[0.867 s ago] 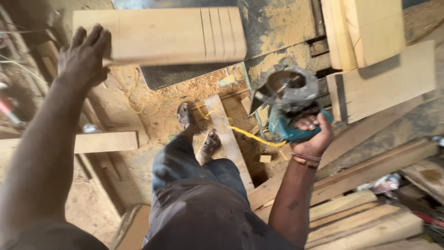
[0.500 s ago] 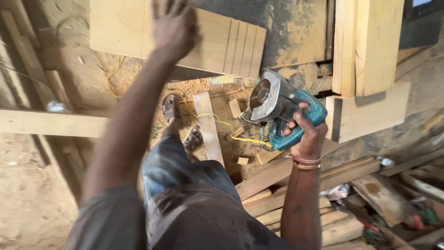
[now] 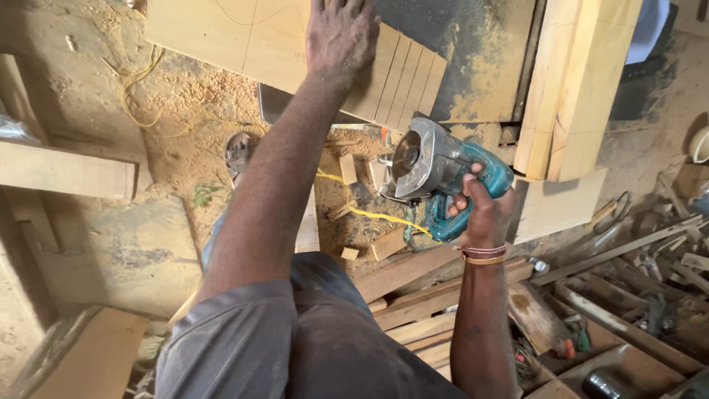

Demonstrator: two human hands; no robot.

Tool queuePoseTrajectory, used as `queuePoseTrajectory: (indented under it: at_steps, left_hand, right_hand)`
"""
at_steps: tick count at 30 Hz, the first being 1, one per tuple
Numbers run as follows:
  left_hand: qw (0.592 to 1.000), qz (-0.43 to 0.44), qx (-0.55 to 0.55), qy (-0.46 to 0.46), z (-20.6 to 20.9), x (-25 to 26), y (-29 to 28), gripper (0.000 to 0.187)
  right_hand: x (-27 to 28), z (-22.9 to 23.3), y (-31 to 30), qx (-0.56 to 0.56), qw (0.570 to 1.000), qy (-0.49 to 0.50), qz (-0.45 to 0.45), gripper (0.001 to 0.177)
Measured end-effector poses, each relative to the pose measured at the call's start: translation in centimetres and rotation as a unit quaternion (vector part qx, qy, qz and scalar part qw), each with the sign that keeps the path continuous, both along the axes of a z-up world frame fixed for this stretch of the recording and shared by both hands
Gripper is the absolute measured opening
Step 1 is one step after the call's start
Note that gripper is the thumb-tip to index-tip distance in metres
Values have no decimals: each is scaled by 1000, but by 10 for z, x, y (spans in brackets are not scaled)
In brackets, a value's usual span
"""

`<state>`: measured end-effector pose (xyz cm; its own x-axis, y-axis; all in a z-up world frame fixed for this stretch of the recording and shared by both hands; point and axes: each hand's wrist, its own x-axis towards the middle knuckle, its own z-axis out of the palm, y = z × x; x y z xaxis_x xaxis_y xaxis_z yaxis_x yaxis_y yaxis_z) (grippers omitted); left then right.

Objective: The person uses a handheld circular saw to cut multiple parallel grooves into a rectangular wooden plank. They periodically measure the plank with a tape measure and mark it with a pencil before continuing to cut additional grooves.

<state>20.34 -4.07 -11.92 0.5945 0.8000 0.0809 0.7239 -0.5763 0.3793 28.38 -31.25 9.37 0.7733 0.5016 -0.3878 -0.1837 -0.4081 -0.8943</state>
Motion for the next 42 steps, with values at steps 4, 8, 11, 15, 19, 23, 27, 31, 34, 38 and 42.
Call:
queuePoseTrajectory:
  at_steps: [4, 8, 11, 15, 19, 23, 27, 31, 34, 38, 42]
  left_hand:
    - [999, -14, 35, 14, -15, 7, 5, 38]
    - [999, -45, -16, 22, -11, 2, 4, 33]
    - [998, -40, -51, 4, 1, -4, 1, 26]
    - [998, -40, -13, 37, 17, -9, 3, 33]
    - [999, -37, -34, 11, 23, -12, 8, 33]
    - [997, -53, -36, 38, 24, -13, 6, 33]
    - [999, -36, -37, 12, 28, -14, 9, 31]
    - [999, -29, -30, 17, 31, -14, 10, 33]
    - [998, -22, -60, 4, 29, -16, 8, 28]
    - [998, 5, -57, -19, 20, -9, 4, 25]
    - [998, -17, -38, 48, 20, -5, 7, 33]
  right_hand:
    - [4, 1, 7, -10, 1000, -19, 21, 12]
    - [9, 3, 19, -36, 998, -51, 15, 10]
    - [15, 8, 35, -35, 999, -34, 0, 9]
    - [27, 8, 58, -24, 998, -45, 21, 10]
    - [50, 2, 80, -82, 990, -114, 31, 7]
    - [79, 0, 109, -24, 995, -80, 64, 8]
    - [97, 0, 141, -50, 989, -123, 68, 4]
    - [125, -7, 177, -30, 992, -100, 66, 6]
    - [146, -10, 199, -41, 992, -100, 60, 6]
    - [143, 0, 188, 9, 993, -93, 65, 4]
    - [84, 30, 102, -37, 992, -118, 29, 18]
